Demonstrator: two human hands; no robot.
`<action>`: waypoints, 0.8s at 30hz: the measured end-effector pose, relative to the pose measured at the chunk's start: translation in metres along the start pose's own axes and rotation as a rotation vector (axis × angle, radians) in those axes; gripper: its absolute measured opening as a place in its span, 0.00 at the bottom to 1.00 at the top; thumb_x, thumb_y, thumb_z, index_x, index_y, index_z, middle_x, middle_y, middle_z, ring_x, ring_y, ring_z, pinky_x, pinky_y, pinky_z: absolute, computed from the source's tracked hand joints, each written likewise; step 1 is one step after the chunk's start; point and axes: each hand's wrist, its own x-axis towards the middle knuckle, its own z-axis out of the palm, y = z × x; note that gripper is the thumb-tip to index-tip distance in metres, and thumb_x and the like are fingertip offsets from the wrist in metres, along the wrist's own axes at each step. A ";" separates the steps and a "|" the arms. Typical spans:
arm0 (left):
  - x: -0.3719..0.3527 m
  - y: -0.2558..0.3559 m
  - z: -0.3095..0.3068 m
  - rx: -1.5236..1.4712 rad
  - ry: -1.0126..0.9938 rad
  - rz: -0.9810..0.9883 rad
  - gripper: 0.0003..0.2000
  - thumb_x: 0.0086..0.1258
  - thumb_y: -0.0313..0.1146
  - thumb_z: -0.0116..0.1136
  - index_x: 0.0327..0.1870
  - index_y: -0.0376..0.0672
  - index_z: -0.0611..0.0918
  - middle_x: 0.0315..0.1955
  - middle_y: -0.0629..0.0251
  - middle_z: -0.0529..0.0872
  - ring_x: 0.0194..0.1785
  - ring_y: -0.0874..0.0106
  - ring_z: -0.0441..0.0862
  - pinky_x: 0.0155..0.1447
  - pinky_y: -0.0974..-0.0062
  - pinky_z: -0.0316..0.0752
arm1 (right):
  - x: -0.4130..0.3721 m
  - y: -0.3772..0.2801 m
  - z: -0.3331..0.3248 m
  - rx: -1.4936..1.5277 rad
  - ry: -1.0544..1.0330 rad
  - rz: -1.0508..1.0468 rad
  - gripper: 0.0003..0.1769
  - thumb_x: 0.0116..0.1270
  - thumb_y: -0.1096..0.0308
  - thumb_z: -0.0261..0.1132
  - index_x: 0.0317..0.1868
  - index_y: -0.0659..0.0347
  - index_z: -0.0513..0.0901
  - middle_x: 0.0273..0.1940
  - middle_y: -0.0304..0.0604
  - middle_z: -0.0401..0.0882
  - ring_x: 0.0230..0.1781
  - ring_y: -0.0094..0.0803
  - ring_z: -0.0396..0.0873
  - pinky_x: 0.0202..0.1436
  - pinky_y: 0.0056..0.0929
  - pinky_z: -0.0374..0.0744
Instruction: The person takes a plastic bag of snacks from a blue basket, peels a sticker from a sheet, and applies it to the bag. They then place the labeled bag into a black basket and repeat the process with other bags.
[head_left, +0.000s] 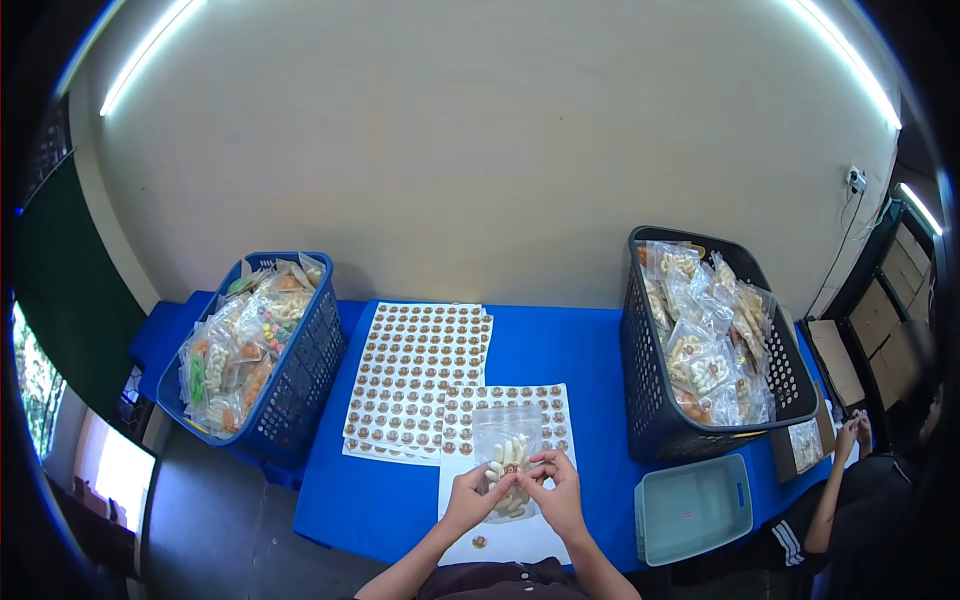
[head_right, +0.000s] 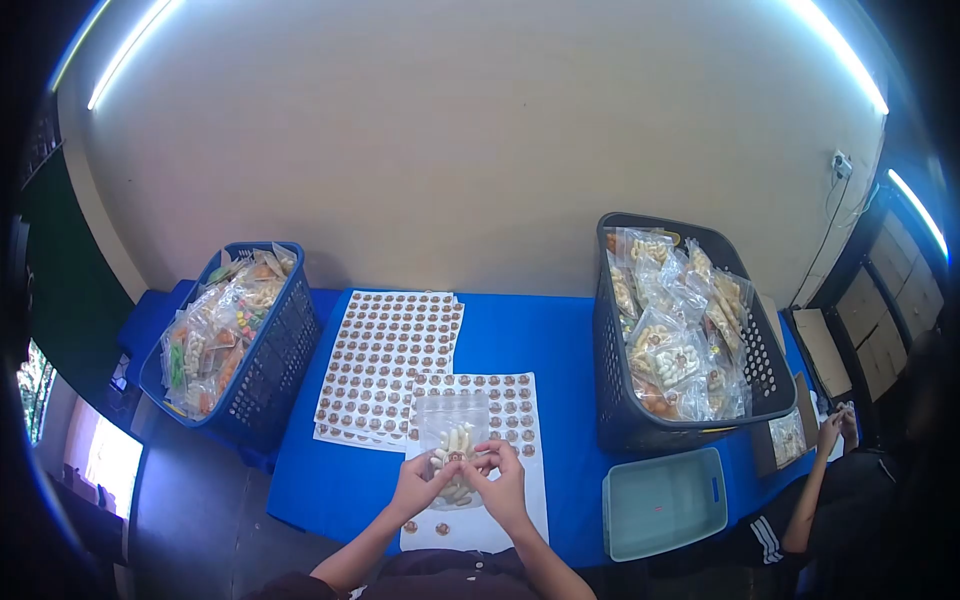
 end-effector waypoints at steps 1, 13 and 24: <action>0.000 -0.002 0.000 -0.016 -0.007 0.004 0.15 0.60 0.39 0.58 0.37 0.35 0.79 0.11 0.76 0.71 0.16 0.89 0.59 0.18 0.86 0.53 | -0.001 -0.002 0.001 -0.056 0.015 -0.025 0.15 0.53 0.78 0.64 0.40 0.65 0.70 0.25 0.37 0.76 0.27 0.17 0.70 0.33 0.15 0.67; -0.002 -0.007 -0.006 -0.281 -0.024 -0.142 0.17 0.70 0.41 0.43 0.35 0.34 0.78 0.22 0.69 0.79 0.27 0.85 0.71 0.30 0.84 0.67 | -0.008 -0.020 -0.007 0.320 -0.019 -0.020 0.18 0.53 0.81 0.63 0.42 0.64 0.67 0.27 0.38 0.75 0.31 0.19 0.71 0.39 0.16 0.69; -0.009 0.004 -0.001 -0.229 0.011 -0.046 0.16 0.70 0.40 0.44 0.33 0.34 0.78 0.18 0.73 0.75 0.24 0.87 0.66 0.27 0.84 0.63 | -0.013 -0.016 -0.002 0.119 -0.003 -0.043 0.19 0.52 0.78 0.65 0.42 0.64 0.66 0.25 0.37 0.75 0.27 0.17 0.69 0.33 0.16 0.66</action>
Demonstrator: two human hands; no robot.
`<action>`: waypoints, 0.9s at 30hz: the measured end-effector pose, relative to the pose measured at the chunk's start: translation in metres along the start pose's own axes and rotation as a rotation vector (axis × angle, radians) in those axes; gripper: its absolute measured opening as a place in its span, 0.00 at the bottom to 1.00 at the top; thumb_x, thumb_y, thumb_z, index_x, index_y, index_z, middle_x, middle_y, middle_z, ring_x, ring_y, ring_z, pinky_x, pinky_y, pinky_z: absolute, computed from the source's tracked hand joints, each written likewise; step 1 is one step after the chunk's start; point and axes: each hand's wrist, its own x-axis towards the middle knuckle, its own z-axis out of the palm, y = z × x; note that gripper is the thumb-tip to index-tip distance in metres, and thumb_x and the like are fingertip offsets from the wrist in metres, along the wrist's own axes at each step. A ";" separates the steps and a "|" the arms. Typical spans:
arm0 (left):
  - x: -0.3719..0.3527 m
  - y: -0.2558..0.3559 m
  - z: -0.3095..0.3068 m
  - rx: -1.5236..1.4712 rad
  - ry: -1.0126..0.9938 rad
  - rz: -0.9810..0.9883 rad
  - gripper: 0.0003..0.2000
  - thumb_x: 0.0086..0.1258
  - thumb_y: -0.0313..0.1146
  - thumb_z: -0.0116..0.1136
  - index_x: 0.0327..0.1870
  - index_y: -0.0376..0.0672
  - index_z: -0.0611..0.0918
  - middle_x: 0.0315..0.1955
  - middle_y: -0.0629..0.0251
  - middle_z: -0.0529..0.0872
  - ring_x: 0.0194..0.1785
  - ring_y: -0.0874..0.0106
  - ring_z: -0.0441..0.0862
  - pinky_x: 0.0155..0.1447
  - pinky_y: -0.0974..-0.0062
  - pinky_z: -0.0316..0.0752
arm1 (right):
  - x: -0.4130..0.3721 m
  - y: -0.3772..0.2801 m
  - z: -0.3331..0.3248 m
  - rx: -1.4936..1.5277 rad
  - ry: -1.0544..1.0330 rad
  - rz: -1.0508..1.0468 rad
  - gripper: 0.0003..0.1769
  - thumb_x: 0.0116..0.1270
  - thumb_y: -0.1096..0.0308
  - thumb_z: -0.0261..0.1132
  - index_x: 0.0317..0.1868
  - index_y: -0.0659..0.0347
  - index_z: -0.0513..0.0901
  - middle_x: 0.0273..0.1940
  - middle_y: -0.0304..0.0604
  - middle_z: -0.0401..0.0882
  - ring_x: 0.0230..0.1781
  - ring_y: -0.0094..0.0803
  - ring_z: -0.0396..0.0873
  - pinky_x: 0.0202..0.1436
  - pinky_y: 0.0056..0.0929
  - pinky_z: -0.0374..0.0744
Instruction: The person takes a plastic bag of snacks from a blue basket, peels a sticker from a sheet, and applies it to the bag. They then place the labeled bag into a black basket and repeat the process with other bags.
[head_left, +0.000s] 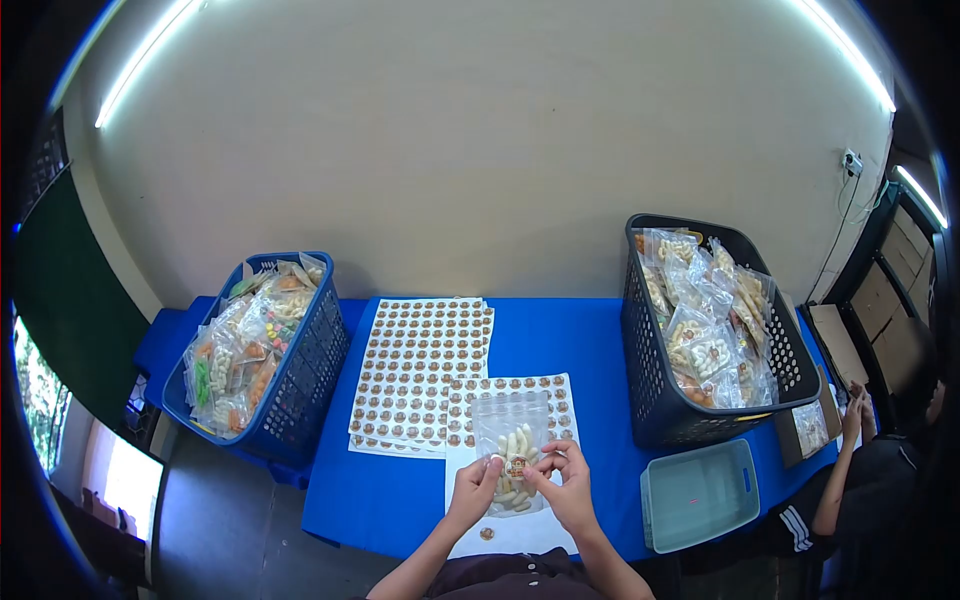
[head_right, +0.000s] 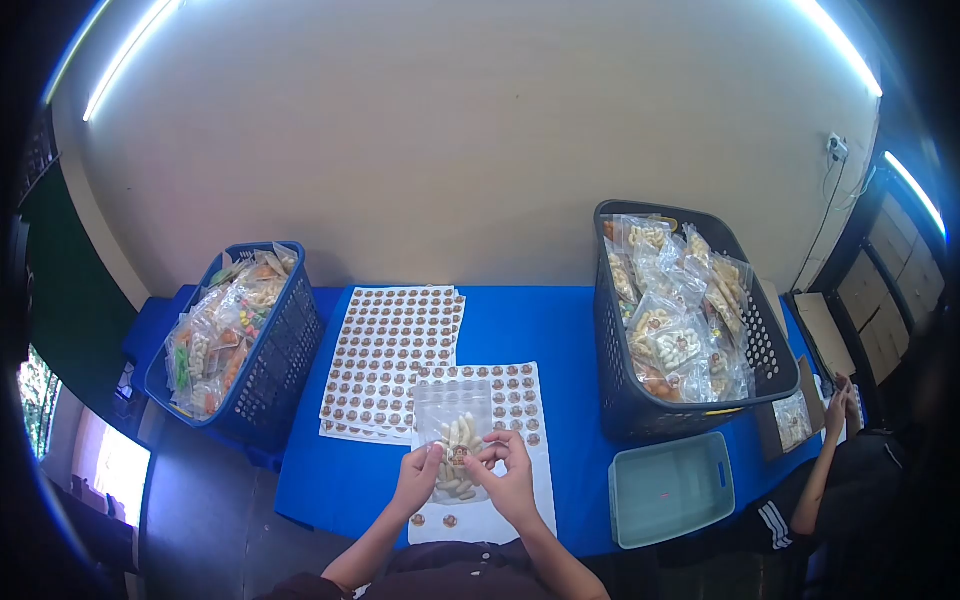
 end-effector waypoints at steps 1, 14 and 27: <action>0.000 0.000 0.001 -0.003 0.002 -0.002 0.16 0.69 0.40 0.45 0.33 0.34 0.78 0.18 0.73 0.75 0.24 0.87 0.66 0.26 0.84 0.63 | 0.000 -0.001 0.000 0.011 -0.005 0.002 0.19 0.52 0.77 0.65 0.42 0.64 0.66 0.25 0.37 0.75 0.27 0.17 0.69 0.33 0.16 0.66; -0.007 0.025 0.000 0.035 -0.032 0.009 0.10 0.61 0.35 0.58 0.36 0.37 0.79 0.21 0.74 0.79 0.23 0.89 0.69 0.26 0.88 0.63 | -0.002 -0.002 0.005 0.040 -0.022 0.011 0.19 0.52 0.78 0.64 0.42 0.63 0.65 0.24 0.36 0.75 0.28 0.17 0.68 0.34 0.16 0.65; -0.008 0.016 -0.012 -0.051 -0.005 -0.076 0.12 0.62 0.33 0.56 0.42 0.35 0.77 0.30 0.68 0.82 0.32 0.85 0.76 0.34 0.88 0.71 | 0.000 0.002 0.000 -0.173 0.084 -0.047 0.30 0.47 0.69 0.71 0.46 0.63 0.63 0.20 0.33 0.68 0.22 0.15 0.65 0.25 0.14 0.64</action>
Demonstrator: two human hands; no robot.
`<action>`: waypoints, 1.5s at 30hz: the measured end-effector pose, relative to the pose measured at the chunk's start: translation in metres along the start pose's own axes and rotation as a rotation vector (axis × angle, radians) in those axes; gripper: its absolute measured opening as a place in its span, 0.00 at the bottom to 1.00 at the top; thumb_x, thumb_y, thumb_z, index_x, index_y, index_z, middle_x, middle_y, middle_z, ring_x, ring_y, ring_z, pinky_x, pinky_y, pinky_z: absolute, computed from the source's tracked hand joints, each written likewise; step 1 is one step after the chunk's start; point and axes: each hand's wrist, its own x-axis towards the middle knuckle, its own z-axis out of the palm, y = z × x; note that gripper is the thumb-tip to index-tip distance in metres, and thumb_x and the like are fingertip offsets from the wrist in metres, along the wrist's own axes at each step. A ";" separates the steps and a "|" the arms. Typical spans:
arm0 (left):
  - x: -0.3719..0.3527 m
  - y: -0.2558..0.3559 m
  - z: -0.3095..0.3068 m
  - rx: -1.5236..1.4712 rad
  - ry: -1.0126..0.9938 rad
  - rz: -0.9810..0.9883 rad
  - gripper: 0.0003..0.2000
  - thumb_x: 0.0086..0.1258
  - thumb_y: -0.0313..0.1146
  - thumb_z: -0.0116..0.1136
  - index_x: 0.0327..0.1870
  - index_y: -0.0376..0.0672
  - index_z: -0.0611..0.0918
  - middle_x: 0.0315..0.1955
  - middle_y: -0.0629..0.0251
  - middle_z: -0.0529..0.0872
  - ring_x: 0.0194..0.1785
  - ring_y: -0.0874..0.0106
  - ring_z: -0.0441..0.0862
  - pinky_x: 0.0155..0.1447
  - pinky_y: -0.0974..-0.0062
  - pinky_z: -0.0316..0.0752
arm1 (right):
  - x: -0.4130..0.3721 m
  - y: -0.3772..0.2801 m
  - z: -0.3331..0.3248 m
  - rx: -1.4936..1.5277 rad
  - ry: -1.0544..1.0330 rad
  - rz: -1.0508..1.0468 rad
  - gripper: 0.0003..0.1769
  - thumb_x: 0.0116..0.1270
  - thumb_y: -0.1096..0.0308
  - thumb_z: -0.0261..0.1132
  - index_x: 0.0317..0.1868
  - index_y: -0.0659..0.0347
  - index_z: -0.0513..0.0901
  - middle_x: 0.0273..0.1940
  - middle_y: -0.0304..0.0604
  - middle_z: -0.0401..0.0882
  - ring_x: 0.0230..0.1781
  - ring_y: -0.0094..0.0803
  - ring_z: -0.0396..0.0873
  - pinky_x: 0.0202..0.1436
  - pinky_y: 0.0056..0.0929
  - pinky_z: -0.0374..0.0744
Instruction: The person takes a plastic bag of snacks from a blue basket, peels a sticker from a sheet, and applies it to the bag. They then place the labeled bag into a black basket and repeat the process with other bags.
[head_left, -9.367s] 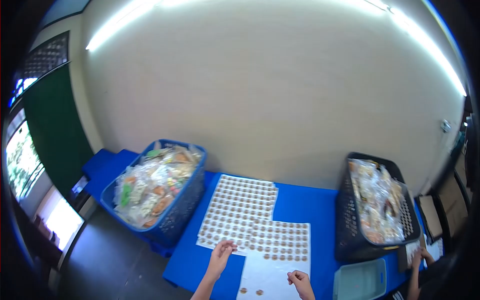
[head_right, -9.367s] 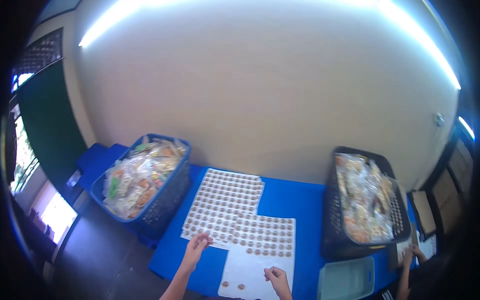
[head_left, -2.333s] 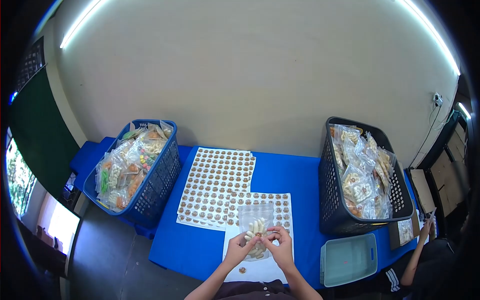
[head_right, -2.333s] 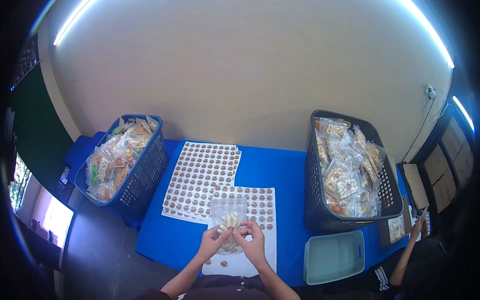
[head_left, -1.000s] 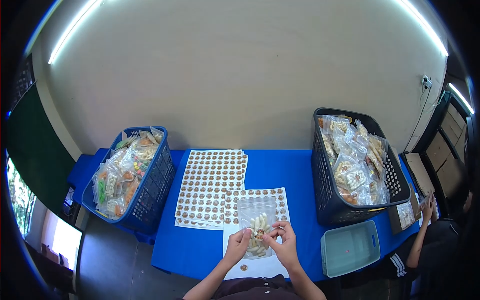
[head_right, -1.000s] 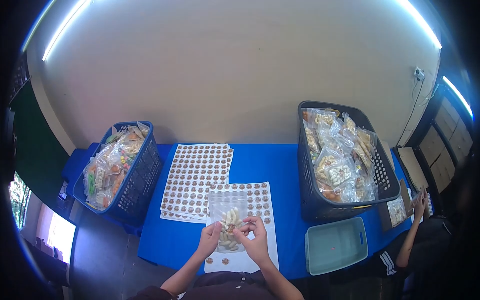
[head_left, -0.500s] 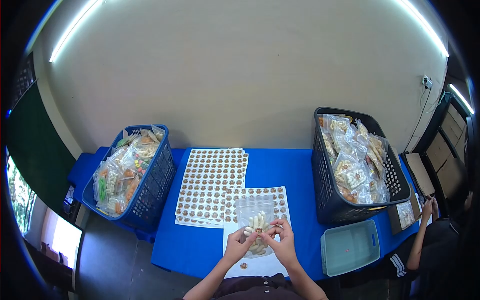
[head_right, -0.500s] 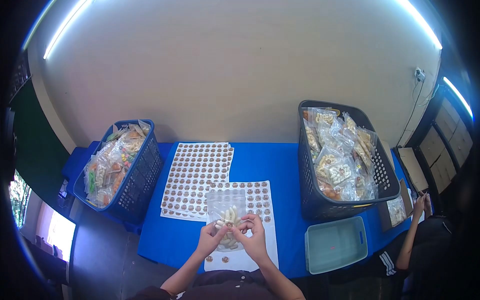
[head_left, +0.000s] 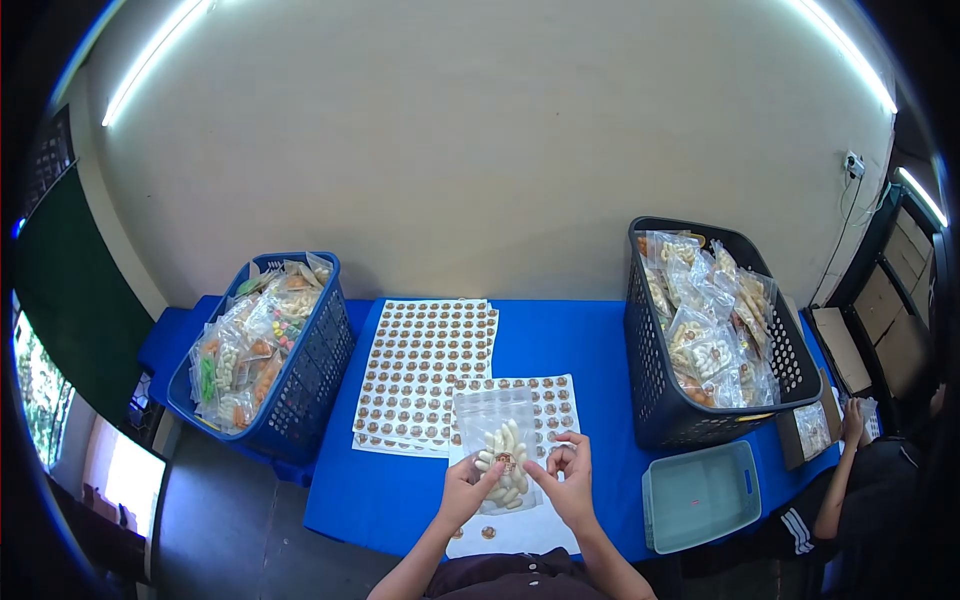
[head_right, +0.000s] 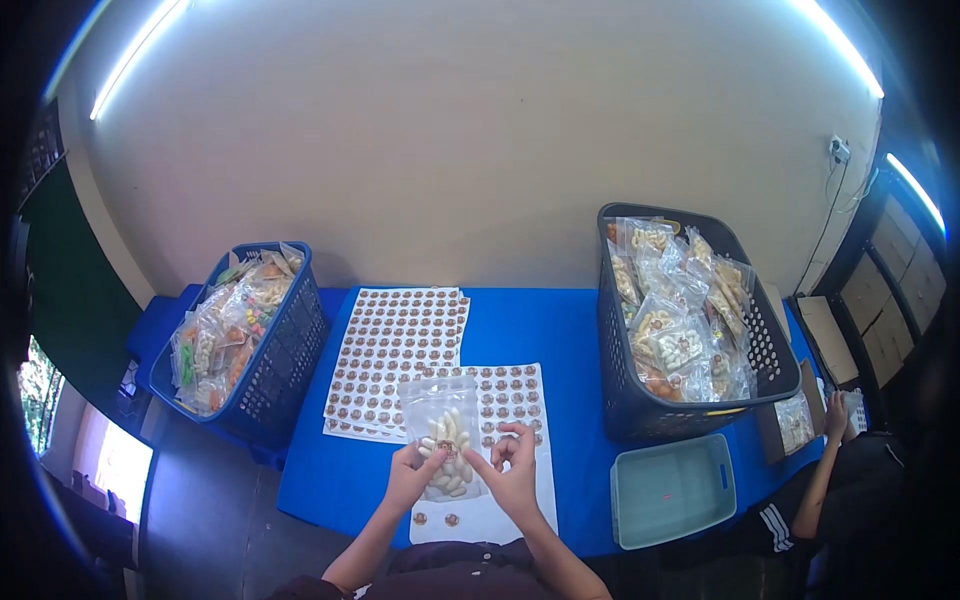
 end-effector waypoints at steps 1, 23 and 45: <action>0.001 -0.003 0.001 -0.094 0.001 0.000 0.13 0.62 0.33 0.56 0.43 0.35 0.77 0.30 0.68 0.82 0.32 0.85 0.76 0.34 0.88 0.70 | 0.001 0.005 0.000 0.035 -0.015 -0.026 0.31 0.47 0.68 0.72 0.47 0.64 0.62 0.22 0.34 0.68 0.22 0.15 0.65 0.26 0.14 0.65; -0.003 -0.007 0.010 -0.030 0.014 -0.065 0.12 0.65 0.36 0.52 0.34 0.34 0.80 0.23 0.70 0.81 0.26 0.86 0.74 0.29 0.87 0.69 | -0.013 0.011 0.018 0.089 -0.024 0.004 0.11 0.58 0.67 0.64 0.36 0.67 0.77 0.26 0.33 0.76 0.26 0.14 0.70 0.29 0.14 0.69; -0.029 0.000 -0.024 -0.025 -0.201 -0.012 0.15 0.59 0.35 0.60 0.43 0.36 0.78 0.43 0.66 0.74 0.47 0.77 0.72 0.50 0.81 0.67 | -0.033 -0.008 0.036 0.518 -0.062 0.230 0.13 0.62 0.64 0.59 0.38 0.67 0.75 0.33 0.40 0.77 0.33 0.19 0.74 0.36 0.17 0.73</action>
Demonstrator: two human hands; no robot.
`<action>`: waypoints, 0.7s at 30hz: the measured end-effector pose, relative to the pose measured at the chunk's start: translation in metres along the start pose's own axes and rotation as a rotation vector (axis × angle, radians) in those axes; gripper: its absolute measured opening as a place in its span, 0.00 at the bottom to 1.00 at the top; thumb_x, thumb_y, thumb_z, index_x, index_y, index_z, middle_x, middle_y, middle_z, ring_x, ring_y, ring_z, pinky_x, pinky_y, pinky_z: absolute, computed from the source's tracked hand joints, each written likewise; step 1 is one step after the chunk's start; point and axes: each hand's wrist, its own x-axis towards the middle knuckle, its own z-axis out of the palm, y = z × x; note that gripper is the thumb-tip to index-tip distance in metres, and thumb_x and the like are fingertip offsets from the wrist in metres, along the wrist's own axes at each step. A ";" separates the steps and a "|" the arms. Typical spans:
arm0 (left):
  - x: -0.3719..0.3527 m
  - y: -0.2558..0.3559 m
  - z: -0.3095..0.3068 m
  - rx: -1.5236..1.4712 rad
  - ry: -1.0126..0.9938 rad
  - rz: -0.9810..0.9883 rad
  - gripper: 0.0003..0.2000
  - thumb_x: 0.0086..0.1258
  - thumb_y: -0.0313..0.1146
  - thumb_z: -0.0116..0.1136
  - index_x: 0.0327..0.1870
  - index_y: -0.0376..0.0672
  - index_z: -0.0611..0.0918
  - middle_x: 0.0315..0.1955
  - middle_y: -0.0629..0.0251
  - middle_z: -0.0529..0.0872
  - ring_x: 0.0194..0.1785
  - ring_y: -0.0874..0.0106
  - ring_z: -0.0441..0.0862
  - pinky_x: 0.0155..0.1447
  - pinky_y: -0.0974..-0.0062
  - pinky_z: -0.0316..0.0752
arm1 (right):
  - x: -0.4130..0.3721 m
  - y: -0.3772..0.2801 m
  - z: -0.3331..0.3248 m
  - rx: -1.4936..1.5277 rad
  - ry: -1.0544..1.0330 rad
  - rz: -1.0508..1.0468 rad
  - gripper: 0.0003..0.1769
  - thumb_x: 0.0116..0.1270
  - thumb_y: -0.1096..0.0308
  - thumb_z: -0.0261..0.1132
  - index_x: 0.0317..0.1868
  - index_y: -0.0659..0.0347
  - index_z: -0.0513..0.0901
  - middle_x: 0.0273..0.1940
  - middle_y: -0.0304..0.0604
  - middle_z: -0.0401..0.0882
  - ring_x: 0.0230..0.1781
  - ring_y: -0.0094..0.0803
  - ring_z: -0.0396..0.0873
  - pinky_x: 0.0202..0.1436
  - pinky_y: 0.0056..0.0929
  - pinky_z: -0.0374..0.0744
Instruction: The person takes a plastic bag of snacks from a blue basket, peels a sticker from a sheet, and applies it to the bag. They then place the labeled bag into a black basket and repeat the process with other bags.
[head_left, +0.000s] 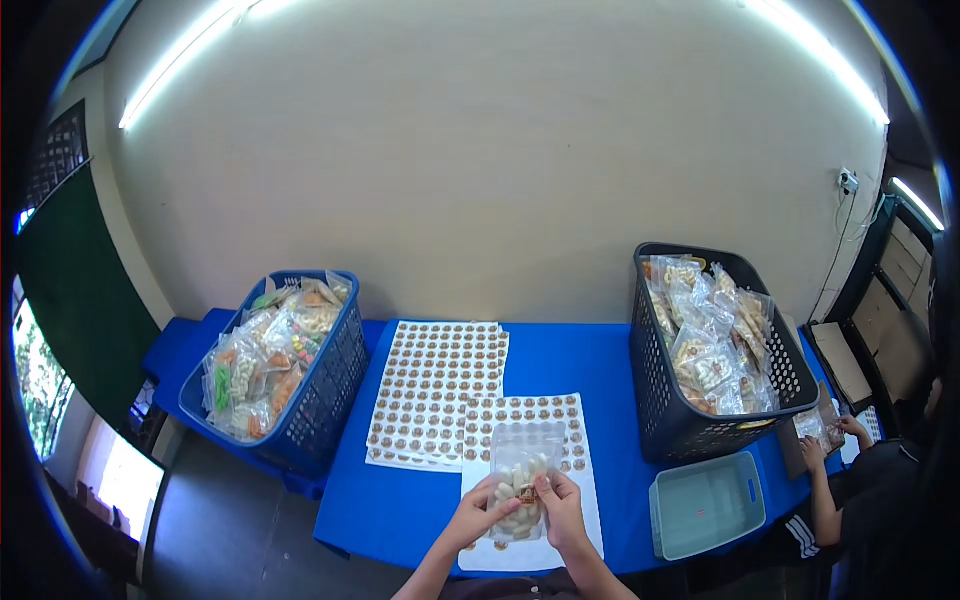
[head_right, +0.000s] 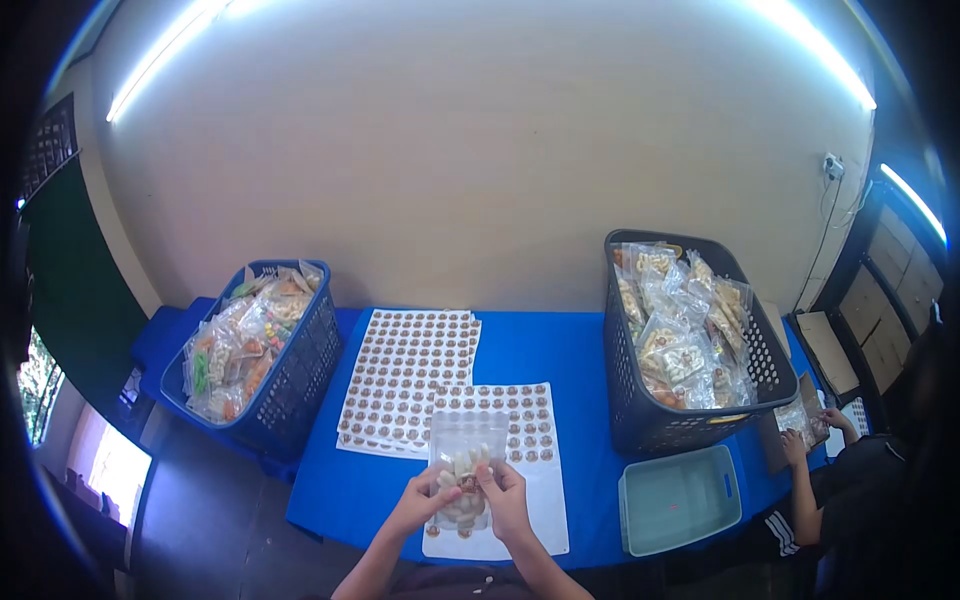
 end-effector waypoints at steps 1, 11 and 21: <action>-0.002 -0.004 -0.002 0.005 -0.012 0.004 0.15 0.59 0.36 0.60 0.44 0.37 0.78 0.43 0.66 0.74 0.47 0.77 0.72 0.50 0.81 0.67 | 0.001 0.002 -0.001 0.097 0.004 0.066 0.14 0.63 0.63 0.59 0.38 0.67 0.75 0.33 0.40 0.77 0.33 0.20 0.74 0.37 0.17 0.73; 0.010 -0.007 -0.006 -0.075 0.069 -0.064 0.15 0.62 0.36 0.57 0.44 0.35 0.76 0.35 0.65 0.81 0.37 0.80 0.76 0.41 0.83 0.71 | -0.006 0.006 -0.001 0.045 -0.076 0.075 0.15 0.61 0.73 0.59 0.48 0.68 0.71 0.41 0.41 0.76 0.42 0.23 0.74 0.47 0.22 0.73; 0.022 -0.012 0.005 -0.027 -0.008 -0.123 0.17 0.62 0.35 0.56 0.46 0.31 0.74 0.36 0.62 0.81 0.37 0.79 0.77 0.41 0.83 0.72 | -0.009 0.018 -0.019 0.111 0.064 0.001 0.15 0.60 0.70 0.61 0.46 0.67 0.73 0.38 0.39 0.77 0.39 0.23 0.75 0.42 0.20 0.73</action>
